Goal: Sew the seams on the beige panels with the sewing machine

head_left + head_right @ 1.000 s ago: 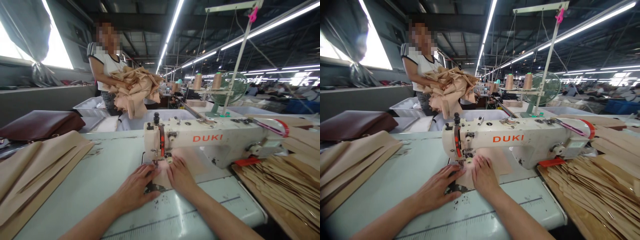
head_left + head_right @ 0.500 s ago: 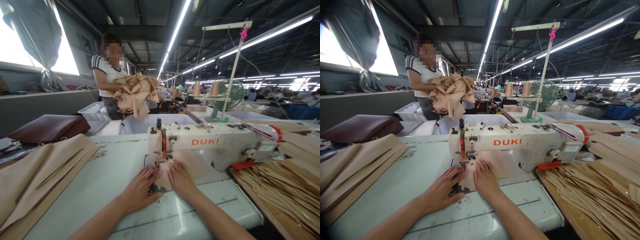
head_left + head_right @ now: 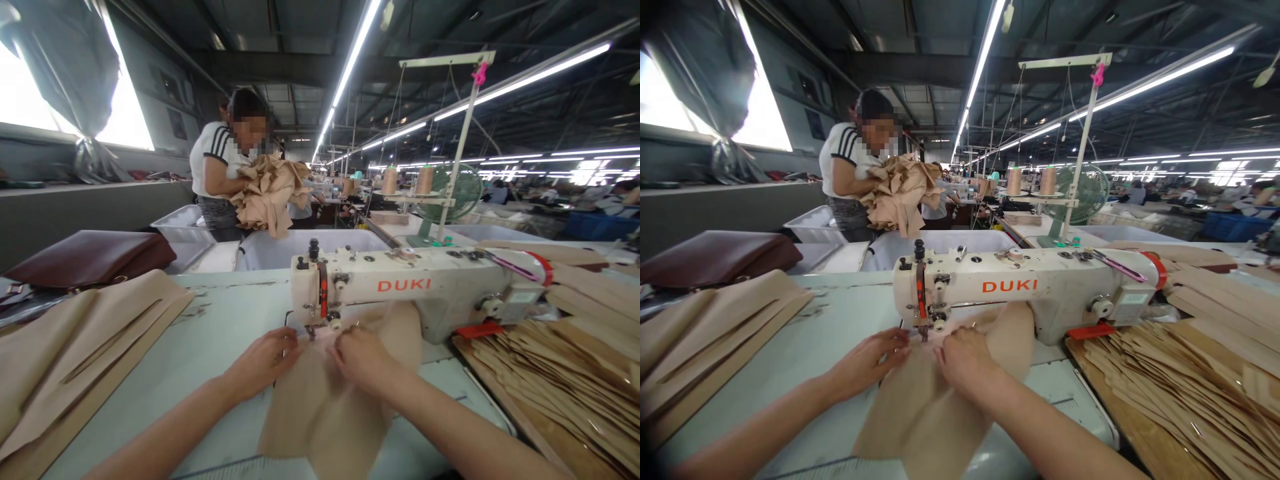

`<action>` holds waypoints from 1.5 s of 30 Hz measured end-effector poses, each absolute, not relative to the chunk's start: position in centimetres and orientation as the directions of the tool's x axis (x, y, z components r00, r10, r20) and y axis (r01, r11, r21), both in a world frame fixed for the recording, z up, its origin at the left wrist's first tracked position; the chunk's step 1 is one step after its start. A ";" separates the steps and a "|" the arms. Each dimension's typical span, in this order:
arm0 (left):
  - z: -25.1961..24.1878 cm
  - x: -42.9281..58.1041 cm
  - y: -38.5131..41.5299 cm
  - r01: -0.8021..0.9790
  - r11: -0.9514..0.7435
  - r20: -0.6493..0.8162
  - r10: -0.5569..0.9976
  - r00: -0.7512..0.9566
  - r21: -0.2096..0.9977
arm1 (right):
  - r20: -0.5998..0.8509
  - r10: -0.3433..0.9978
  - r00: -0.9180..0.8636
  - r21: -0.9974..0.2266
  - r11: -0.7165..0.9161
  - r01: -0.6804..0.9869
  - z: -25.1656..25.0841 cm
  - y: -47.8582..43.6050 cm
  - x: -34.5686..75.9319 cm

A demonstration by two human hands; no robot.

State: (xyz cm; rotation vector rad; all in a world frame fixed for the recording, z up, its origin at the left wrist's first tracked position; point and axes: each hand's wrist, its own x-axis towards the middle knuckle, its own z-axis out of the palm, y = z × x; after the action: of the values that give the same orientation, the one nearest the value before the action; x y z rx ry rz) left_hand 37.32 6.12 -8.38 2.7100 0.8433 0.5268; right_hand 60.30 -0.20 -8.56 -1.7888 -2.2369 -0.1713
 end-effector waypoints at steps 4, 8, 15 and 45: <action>-9.9 37.9 4.6 0.556 -0.751 0.314 0.657 0.686 0.357 | 0.240 0.931 -0.275 -0.098 0.305 0.947 -9.7 0.2 59.7; -10.6 37.9 3.9 0.562 -0.761 0.337 0.648 0.683 0.325 | 0.236 0.953 -0.191 -0.181 0.236 0.955 -13.2 -0.6 57.3; -12.6 38.2 4.4 0.513 -0.840 0.384 0.539 0.750 0.176 | 0.269 0.955 -0.123 -0.229 0.188 0.955 -15.0 -1.1 56.0; -14.8 39.0 5.1 0.574 -0.813 0.404 0.495 0.770 -0.099 | 0.250 0.952 -0.179 -0.255 0.243 0.936 -14.0 -0.1 57.5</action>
State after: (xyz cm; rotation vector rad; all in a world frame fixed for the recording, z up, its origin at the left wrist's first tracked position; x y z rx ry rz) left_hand 38.99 5.06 -14.83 3.1576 0.9660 0.6175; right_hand 57.52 -0.08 -13.96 -1.7373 -2.1686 0.0611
